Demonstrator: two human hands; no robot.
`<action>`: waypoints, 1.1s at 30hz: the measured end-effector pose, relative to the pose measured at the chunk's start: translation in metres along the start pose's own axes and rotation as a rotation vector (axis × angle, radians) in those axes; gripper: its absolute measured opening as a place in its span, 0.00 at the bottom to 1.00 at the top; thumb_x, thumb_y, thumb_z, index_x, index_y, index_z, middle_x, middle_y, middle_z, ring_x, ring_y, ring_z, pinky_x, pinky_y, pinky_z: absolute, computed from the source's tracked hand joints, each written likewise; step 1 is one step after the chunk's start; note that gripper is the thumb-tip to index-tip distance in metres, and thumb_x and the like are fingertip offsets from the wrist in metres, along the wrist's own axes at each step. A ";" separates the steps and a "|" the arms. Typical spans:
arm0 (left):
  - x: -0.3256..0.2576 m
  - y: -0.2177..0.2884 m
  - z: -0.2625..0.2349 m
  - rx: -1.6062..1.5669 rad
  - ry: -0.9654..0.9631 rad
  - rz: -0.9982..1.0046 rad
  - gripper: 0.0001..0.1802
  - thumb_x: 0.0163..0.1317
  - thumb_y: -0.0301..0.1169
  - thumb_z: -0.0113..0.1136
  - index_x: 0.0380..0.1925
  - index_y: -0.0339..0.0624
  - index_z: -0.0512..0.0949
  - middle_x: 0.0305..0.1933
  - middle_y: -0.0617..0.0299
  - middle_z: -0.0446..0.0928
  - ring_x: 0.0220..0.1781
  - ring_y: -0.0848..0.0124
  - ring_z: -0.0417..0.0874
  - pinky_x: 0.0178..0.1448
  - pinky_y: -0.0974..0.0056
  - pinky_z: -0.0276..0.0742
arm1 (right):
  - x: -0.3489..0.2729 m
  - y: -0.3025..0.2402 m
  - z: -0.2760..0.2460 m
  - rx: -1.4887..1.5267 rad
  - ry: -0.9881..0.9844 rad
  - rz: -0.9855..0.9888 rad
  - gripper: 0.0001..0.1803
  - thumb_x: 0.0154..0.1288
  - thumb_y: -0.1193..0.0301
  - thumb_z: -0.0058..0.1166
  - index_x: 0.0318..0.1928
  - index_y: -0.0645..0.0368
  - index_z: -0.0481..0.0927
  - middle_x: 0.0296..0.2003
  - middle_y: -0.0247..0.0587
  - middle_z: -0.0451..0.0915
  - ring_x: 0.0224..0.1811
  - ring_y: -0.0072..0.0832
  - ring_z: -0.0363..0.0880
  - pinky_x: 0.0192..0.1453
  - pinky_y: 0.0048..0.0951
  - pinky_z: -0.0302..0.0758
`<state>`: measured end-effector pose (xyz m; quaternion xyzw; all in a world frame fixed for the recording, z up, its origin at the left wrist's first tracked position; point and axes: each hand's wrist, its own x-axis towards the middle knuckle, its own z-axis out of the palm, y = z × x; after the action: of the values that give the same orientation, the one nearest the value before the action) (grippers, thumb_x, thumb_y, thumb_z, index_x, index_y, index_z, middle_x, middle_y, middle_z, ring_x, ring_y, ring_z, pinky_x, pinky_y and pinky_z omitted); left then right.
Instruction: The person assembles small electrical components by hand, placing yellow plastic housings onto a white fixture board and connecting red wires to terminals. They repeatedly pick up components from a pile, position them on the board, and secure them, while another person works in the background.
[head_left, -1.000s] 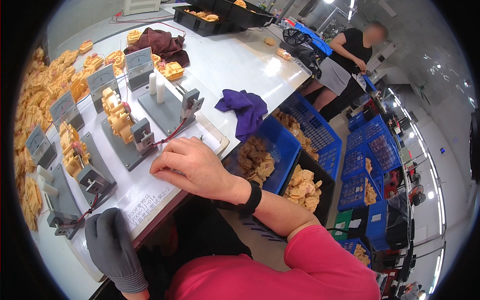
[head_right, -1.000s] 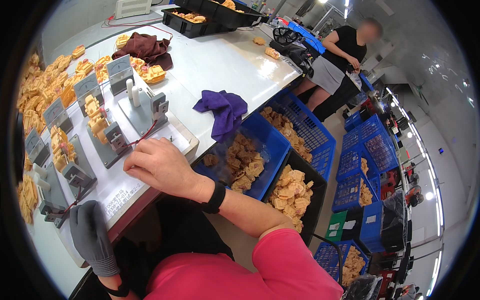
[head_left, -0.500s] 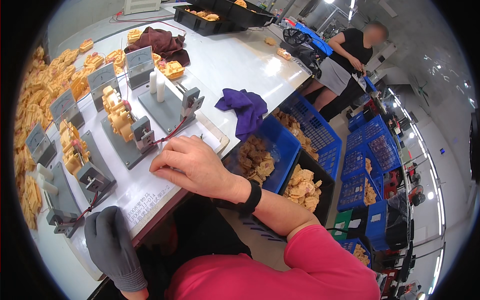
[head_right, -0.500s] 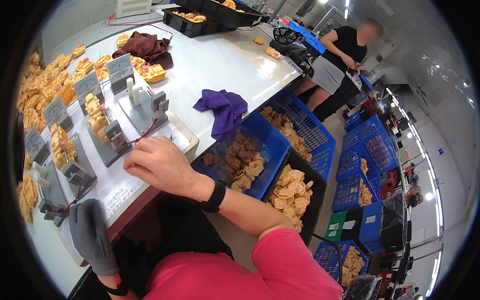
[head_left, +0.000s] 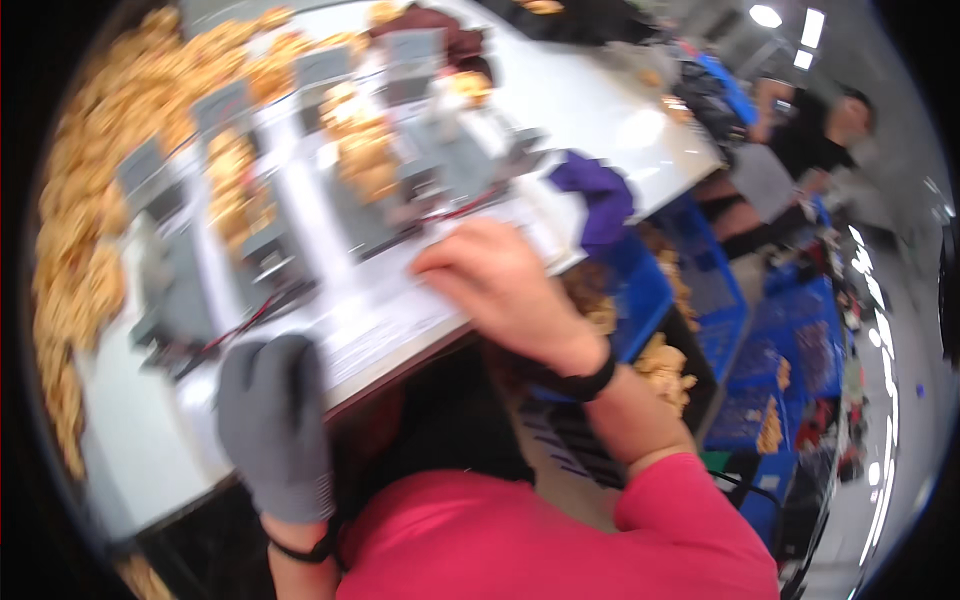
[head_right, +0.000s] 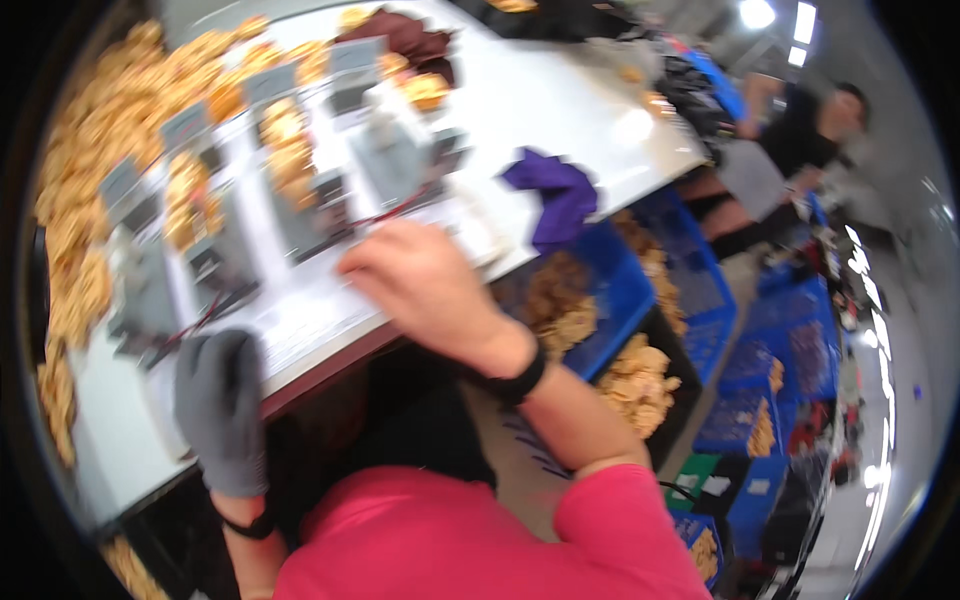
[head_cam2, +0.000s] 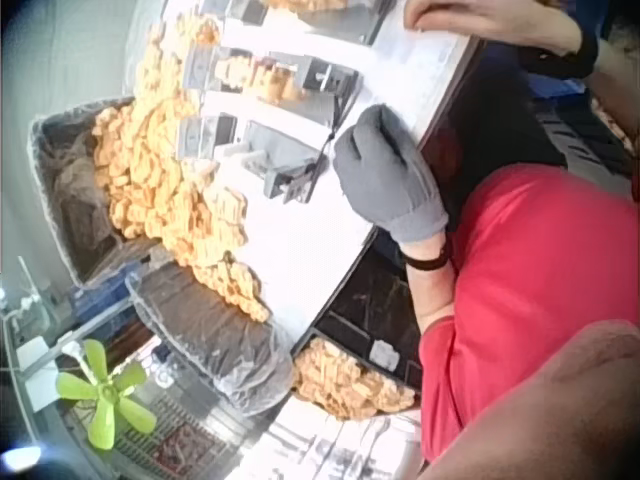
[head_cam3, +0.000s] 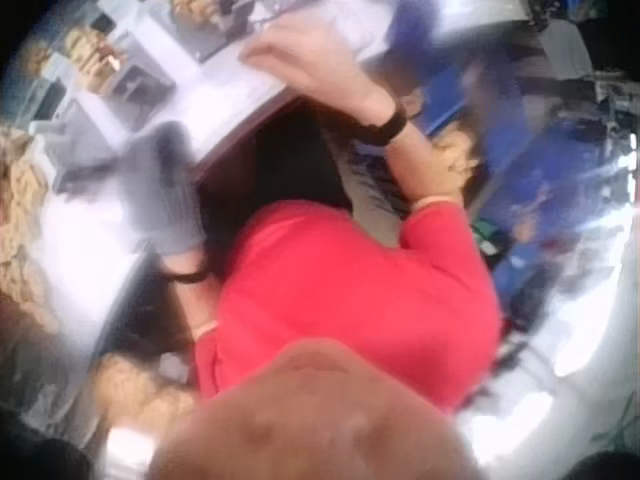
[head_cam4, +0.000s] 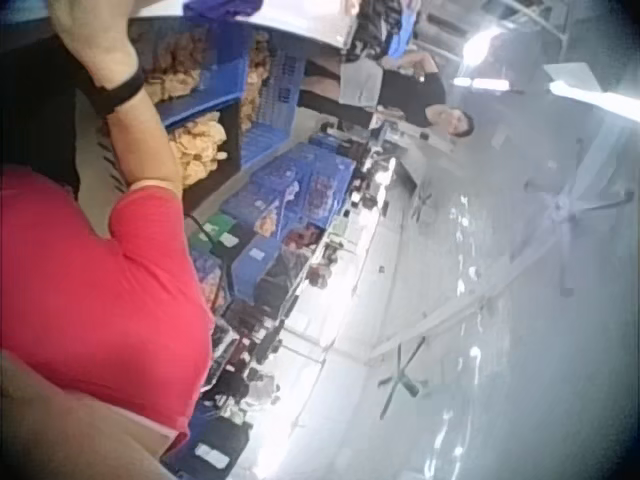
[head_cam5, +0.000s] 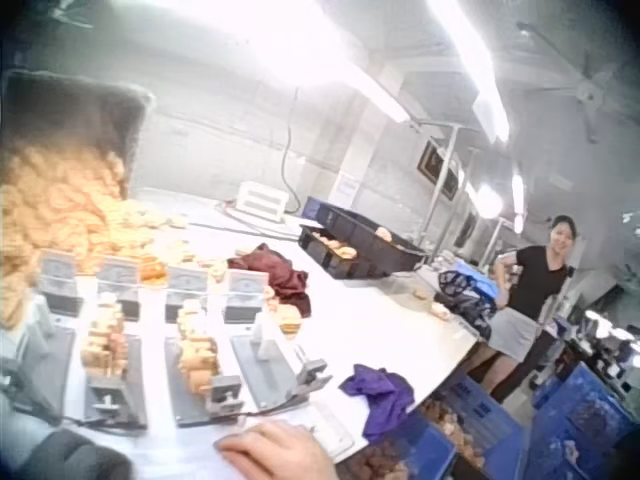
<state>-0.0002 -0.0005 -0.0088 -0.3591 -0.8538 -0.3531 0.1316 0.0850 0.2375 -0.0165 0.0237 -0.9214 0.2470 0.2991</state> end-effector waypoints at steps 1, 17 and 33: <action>0.000 -0.001 0.000 0.031 0.005 0.004 0.05 0.61 0.28 0.66 0.37 0.44 0.82 0.37 0.53 0.77 0.41 0.52 0.79 0.44 0.53 0.74 | 0.001 -0.001 -0.002 0.004 -0.033 0.018 0.03 0.62 0.73 0.63 0.37 0.56 0.84 0.32 0.41 0.80 0.40 0.42 0.80 0.45 0.42 0.75; 0.002 0.004 -0.006 0.060 -0.012 -0.004 0.07 0.59 0.31 0.68 0.38 0.47 0.83 0.34 0.61 0.78 0.36 0.60 0.79 0.40 0.57 0.74 | 0.000 -0.009 -0.008 0.010 -0.071 0.115 0.07 0.59 0.76 0.66 0.39 0.55 0.86 0.33 0.36 0.80 0.38 0.37 0.78 0.44 0.36 0.70; 0.001 0.001 -0.006 0.034 -0.003 0.010 0.08 0.59 0.31 0.69 0.38 0.49 0.83 0.34 0.62 0.77 0.35 0.61 0.79 0.39 0.58 0.73 | -0.002 -0.010 -0.004 0.009 -0.057 0.128 0.08 0.58 0.77 0.68 0.38 0.54 0.85 0.33 0.34 0.79 0.37 0.36 0.77 0.43 0.35 0.69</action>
<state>-0.0008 -0.0038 -0.0033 -0.3617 -0.8581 -0.3372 0.1384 0.0913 0.2302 -0.0102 -0.0270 -0.9280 0.2691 0.2561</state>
